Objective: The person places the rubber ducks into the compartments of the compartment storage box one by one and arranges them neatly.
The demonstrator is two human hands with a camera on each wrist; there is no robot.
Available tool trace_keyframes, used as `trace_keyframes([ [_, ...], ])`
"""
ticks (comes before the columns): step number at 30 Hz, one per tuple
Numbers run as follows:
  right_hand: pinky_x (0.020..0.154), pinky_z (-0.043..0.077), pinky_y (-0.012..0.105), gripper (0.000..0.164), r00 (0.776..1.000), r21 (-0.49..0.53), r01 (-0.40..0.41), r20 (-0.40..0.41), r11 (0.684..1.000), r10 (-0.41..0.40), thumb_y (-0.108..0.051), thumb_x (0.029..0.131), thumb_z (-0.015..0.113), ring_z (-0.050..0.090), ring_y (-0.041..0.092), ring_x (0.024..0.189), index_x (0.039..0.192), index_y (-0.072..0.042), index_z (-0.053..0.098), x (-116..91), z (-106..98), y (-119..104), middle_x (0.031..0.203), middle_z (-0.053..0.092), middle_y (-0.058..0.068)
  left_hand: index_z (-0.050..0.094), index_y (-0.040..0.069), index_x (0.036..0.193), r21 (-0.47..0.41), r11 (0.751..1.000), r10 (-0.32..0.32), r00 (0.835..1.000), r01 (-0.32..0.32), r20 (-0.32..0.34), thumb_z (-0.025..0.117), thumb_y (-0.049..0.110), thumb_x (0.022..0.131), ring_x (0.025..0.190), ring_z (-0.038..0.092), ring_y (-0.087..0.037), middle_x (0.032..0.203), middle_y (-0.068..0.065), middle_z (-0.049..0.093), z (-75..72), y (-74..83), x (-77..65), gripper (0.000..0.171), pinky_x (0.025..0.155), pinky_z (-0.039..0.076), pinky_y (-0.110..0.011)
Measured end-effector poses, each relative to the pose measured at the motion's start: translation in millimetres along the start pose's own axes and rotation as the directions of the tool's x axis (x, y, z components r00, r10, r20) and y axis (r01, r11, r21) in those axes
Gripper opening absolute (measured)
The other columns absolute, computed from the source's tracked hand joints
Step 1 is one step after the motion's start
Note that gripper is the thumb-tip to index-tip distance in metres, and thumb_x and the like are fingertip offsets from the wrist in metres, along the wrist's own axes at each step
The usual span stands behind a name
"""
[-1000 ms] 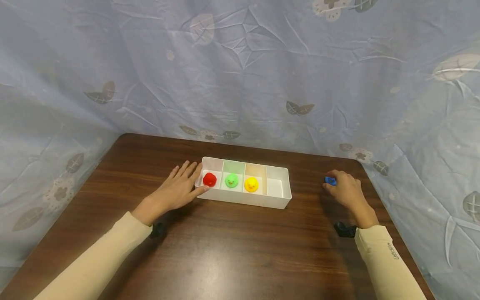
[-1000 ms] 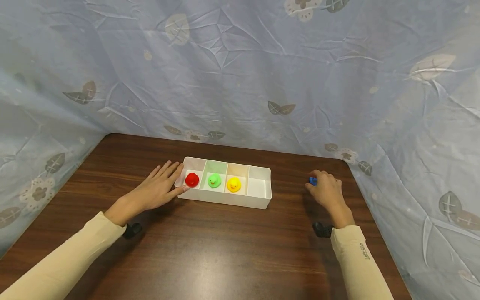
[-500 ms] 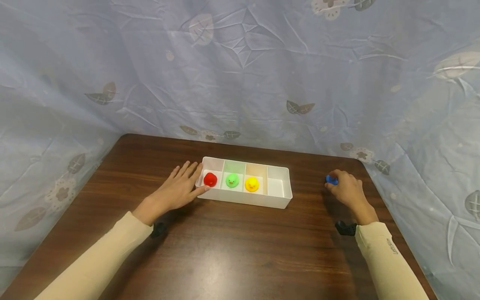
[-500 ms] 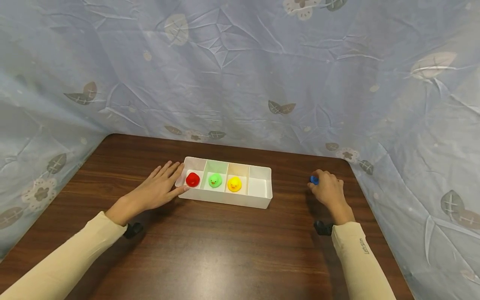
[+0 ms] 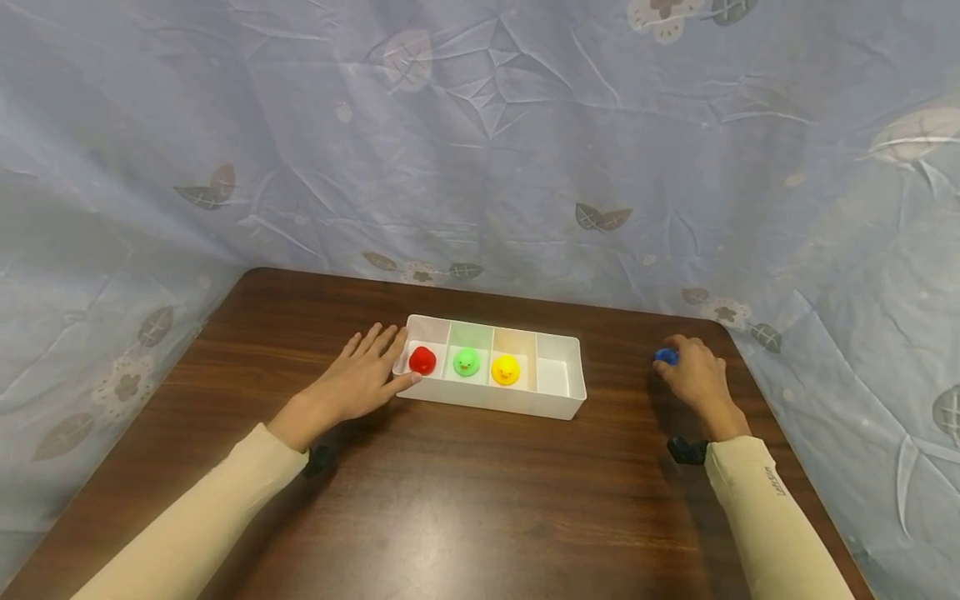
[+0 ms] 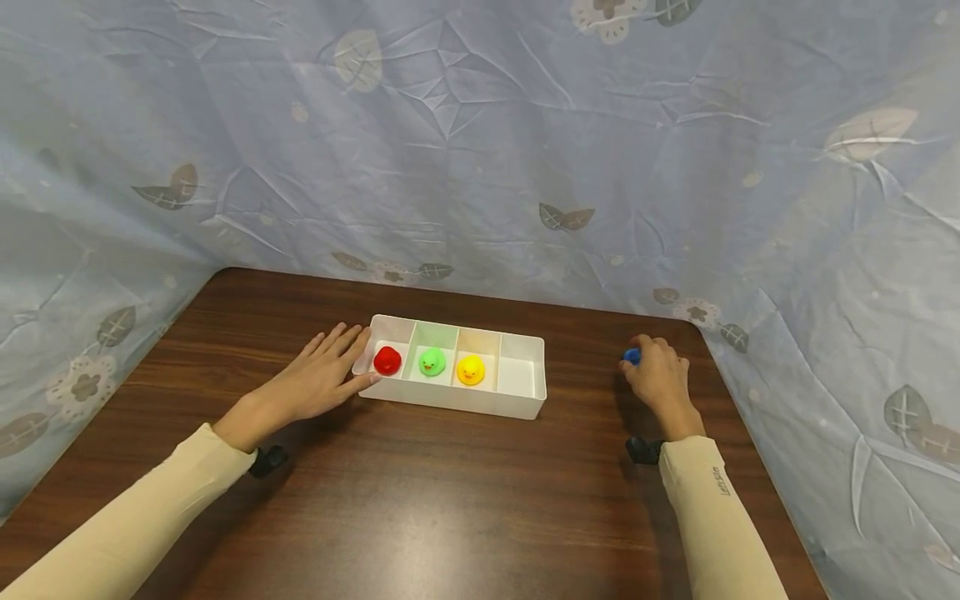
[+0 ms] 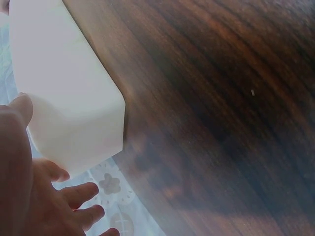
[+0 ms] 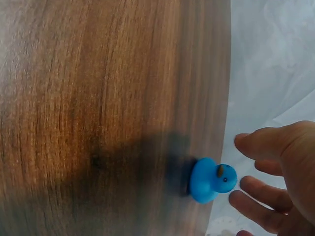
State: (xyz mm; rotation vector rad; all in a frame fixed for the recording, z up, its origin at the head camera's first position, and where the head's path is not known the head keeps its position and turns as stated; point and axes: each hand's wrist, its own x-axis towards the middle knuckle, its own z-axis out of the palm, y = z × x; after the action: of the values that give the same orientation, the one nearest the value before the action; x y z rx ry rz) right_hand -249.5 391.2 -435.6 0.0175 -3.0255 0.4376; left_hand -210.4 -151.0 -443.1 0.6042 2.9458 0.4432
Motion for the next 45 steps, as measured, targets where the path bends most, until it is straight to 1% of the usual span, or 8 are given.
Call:
trace_keyframes([
  [5, 0.096, 0.042, 0.077, 0.056, 0.999, -0.007, -0.031, -0.01, 1.0, 0.03, -0.024, 0.101, 0.069, 0.056, 0.063, 0.124, 0.145, 0.007, 0.054, 3, 4, 5, 0.14, 0.054, 0.042, 0.016, 0.004, 0.171, 0.0, 1.0, -0.003, 1.0, 0.003, 0.003, 0.042, 0.068, 0.108, 0.166, 0.012, -0.048, 0.178, -0.025, 0.019, 0.0, 0.0, -0.7, 0.093, 0.134, 0.011, -0.068],
  [9, 0.095, 0.042, 0.077, 0.059, 0.999, -0.009, -0.053, 0.014, 0.999, 0.053, -0.026, 0.101, 0.068, 0.056, 0.064, 0.123, 0.147, 0.007, 0.052, 5, 7, 8, 0.139, 0.054, 0.044, 0.016, 0.004, 0.171, 0.002, 1.0, -0.003, 1.0, 0.003, 0.0, 0.042, 0.067, 0.108, 0.166, 0.013, -0.048, 0.178, -0.024, 0.018, -0.2, 0.5, -0.7, 0.093, 0.134, 0.011, -0.068],
  [13, 0.093, 0.043, 0.077, 0.059, 0.998, -0.007, -0.056, 0.037, 0.998, 0.056, -0.026, 0.102, 0.067, 0.057, 0.064, 0.123, 0.148, 0.007, 0.051, 7, 9, 10, 0.139, 0.055, 0.044, 0.017, 0.005, 0.171, 0.006, 1.0, -0.002, 1.0, 0.002, -0.003, 0.042, 0.066, 0.109, 0.166, 0.014, -0.048, 0.178, -0.024, 0.018, 0.2, 0.5, -0.7, 0.091, 0.134, 0.012, -0.068],
  [22, 0.092, 0.048, 0.076, 0.05, 0.999, -0.014, -0.038, -0.008, 0.999, 0.037, -0.021, 0.102, 0.066, 0.059, 0.063, 0.12, 0.143, 0.005, 0.059, 9, 12, 12, 0.135, 0.058, 0.043, 0.018, 0.004, 0.171, 0.011, 1.0, -0.009, 1.0, 0.009, -0.003, 0.043, 0.065, 0.108, 0.166, 0.014, -0.048, 0.177, -0.025, 0.02, -0.3, 1.2, -1.3, 0.091, 0.134, 0.013, -0.068],
  [31, 0.098, 0.047, 0.076, 0.056, 0.997, -0.005, -0.079, -0.011, 0.997, 0.079, -0.02, 0.102, 0.064, 0.056, 0.064, 0.123, 0.147, 0.011, 0.052, 9, 14, 17, 0.137, 0.053, 0.046, 0.017, 0.005, 0.171, 0.005, 1.0, -0.013, 1.0, 0.013, -0.001, 0.044, 0.065, 0.109, 0.166, 0.013, -0.048, 0.178, -0.024, 0.019, -0.3, 0.9, -1.3, 0.09, 0.134, 0.013, -0.068],
  [34, 0.096, 0.047, 0.075, 0.055, 0.996, -0.019, -0.084, -0.005, 0.996, 0.084, -0.021, 0.103, 0.064, 0.057, 0.064, 0.121, 0.145, 0.013, 0.053, 8, 13, 19, 0.134, 0.054, 0.046, 0.017, 0.005, 0.171, 0.006, 1.0, -0.013, 1.0, 0.013, 0.0, 0.044, 0.064, 0.109, 0.166, 0.013, -0.048, 0.178, -0.024, 0.019, -0.6, 1.2, -1.4, 0.09, 0.134, 0.013, -0.068],
  [40, 0.092, 0.05, 0.073, 0.052, 0.997, -0.042, -0.083, -0.001, 0.996, 0.083, -0.024, 0.103, 0.066, 0.06, 0.063, 0.117, 0.14, 0.012, 0.057, 9, 13, 20, 0.13, 0.058, 0.044, 0.017, 0.004, 0.171, 0.008, 1.0, -0.015, 1.0, 0.014, 0.002, 0.045, 0.064, 0.109, 0.166, 0.013, -0.048, 0.177, -0.025, 0.02, -1.1, 2.2, -2.1, 0.09, 0.134, 0.013, -0.067],
  [45, 0.088, 0.051, 0.072, 0.052, 0.998, -0.044, -0.069, 0.0, 0.997, 0.069, -0.025, 0.102, 0.068, 0.062, 0.061, 0.114, 0.135, 0.014, 0.058, 9, 12, 20, 0.127, 0.062, 0.042, 0.017, 0.005, 0.171, 0.006, 1.0, -0.017, 1.0, 0.017, 0.001, 0.045, 0.064, 0.109, 0.166, 0.013, -0.048, 0.177, -0.024, 0.02, -1.3, 2.4, -2.2, 0.09, 0.134, 0.013, -0.067],
])
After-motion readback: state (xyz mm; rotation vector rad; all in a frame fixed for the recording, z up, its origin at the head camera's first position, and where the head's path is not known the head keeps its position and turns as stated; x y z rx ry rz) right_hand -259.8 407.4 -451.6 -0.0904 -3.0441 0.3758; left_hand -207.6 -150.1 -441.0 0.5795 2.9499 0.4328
